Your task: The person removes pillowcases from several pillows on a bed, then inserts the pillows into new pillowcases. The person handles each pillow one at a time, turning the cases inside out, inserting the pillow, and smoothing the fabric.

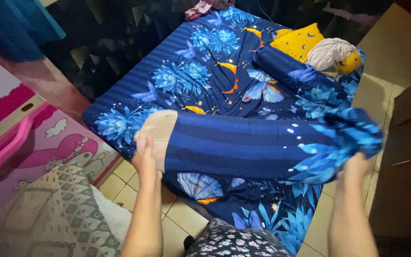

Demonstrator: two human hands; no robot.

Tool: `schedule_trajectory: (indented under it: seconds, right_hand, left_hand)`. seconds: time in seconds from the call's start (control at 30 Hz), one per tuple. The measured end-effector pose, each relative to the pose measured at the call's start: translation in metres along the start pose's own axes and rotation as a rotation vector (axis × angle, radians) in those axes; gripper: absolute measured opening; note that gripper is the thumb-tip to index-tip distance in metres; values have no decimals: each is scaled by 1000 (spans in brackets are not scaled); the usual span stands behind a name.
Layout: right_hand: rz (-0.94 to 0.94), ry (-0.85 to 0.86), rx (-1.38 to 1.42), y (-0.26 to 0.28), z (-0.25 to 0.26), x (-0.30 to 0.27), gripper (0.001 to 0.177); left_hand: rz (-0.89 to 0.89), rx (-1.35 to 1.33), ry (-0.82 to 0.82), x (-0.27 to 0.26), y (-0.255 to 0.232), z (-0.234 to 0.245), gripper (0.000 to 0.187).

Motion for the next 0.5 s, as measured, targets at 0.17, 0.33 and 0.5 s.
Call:
schedule_trajectory:
  seconds: [0.17, 0.33, 0.5]
  right_hand:
    - [-480, -57, -134, -88, -21, -60, 46]
    - [-484, 226, -439, -115, -39, -111, 47]
    - [-788, 529, -637, -147, -50, -193, 59]
  left_hand:
    - [79, 847, 167, -4, -115, -61, 32]
    - [-124, 268, 205, -19, -115, -112, 36]
    - [208, -289, 130, -31, -105, -138, 48]
Point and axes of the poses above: each hand's wrist, its own x-axis towards the middle knuckle, its own z-axis out of the back of the hand, y = z × x, the point moved 3 cm from there along x, towards the middle knuckle, and after that the axes turned 8 degrees about y, right-handed, at the moved point
